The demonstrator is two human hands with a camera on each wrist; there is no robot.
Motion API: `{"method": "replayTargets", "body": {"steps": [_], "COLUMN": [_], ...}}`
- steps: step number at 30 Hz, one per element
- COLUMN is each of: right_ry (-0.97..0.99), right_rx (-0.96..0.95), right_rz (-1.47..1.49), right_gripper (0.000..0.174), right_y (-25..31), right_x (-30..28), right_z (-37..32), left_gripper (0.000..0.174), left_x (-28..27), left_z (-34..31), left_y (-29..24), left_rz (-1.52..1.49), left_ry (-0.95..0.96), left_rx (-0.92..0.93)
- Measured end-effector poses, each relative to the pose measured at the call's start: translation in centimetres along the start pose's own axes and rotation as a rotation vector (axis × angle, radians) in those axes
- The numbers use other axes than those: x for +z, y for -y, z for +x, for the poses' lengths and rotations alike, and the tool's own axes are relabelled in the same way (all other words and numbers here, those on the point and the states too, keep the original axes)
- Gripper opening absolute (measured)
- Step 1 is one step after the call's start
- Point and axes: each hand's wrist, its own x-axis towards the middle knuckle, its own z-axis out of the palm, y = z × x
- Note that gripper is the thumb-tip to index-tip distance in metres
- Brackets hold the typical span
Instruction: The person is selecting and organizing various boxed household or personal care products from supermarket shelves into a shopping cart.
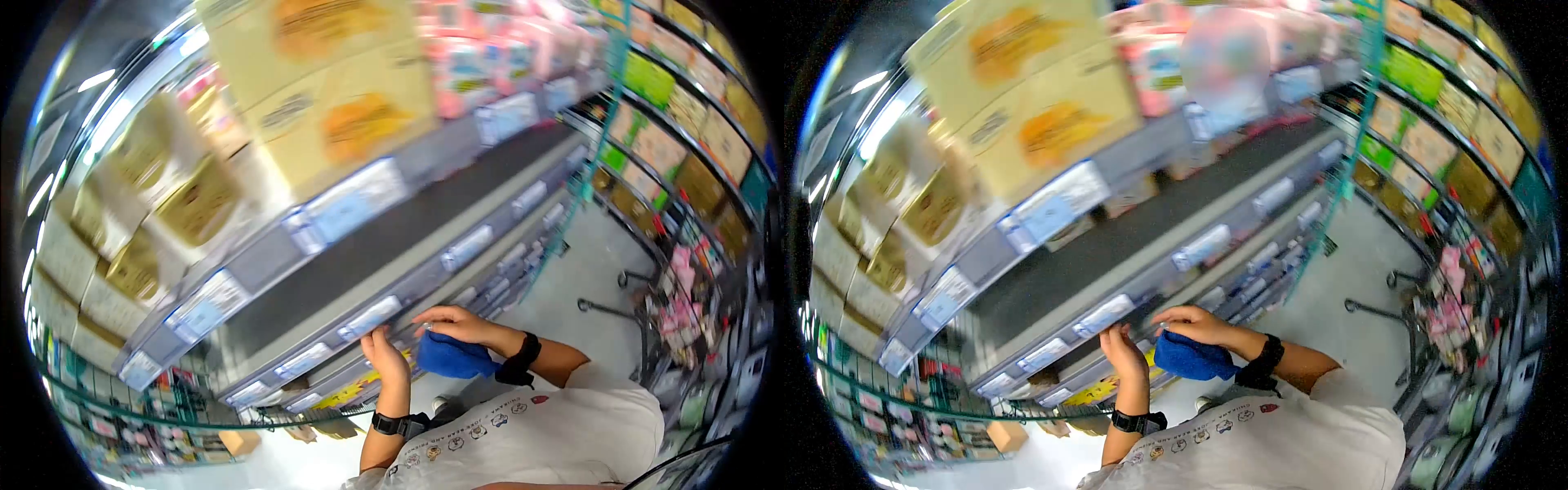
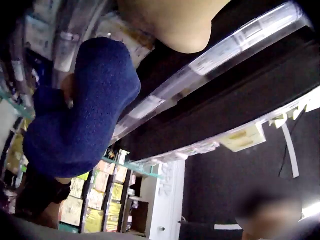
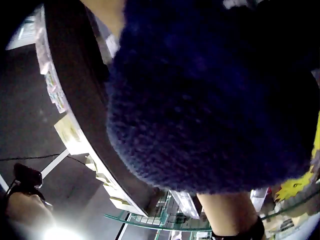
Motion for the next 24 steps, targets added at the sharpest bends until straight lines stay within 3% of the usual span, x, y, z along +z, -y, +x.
{"method": "replayTargets", "body": {"steps": [2,5,8,10,12,14,18,24], "right_ry": [-0.106,-0.351,-0.704,-0.969,-1.139,-1.322,-1.513,-1.703], "right_rx": [-0.021,-0.082,-0.163,-0.15,-0.033,0.082,0.065,-0.089], "right_rz": [-0.036,0.031,-0.077,-0.263,-0.31,-0.292,-0.092,0.345], "right_gripper": [0.032,0.028,0.026,0.027,0.028,0.029,0.032,0.05], "right_y": [-0.2,-1.2,-4.2,-4.7,-4.8,-5.3,-7.6,-8.4], "right_x": [-2.2,-5.7,-9.4,-10.9,-12.0,-12.2,-12.0,-9.9], "right_z": [-4.0,-11.4,-19.3,-25.2,-31.5,-37.3,-47.8,-57.3], "left_gripper": [0.028,0.029,0.038,0.046,0.046,0.044,0.048,0.038], "left_x": [2.0,7.0,11.2,14.2,16.5,19.8,24.9,29.7], "left_z": [-2.0,-7.5,-13.1,-17.9,-22.6,-27.1,-36.2,-46.2], "left_y": [2.1,4.5,10.6,12.2,15.1,17.0,20.4,24.6], "left_rz": [0.121,0.172,0.284,0.413,0.468,0.355,0.286,0.429], "left_ry": [0.138,0.358,0.721,0.934,1.114,1.157,1.214,1.567], "left_rx": [0.033,-0.15,-0.397,-0.711,-0.842,-1.03,-1.07,-1.092]}}
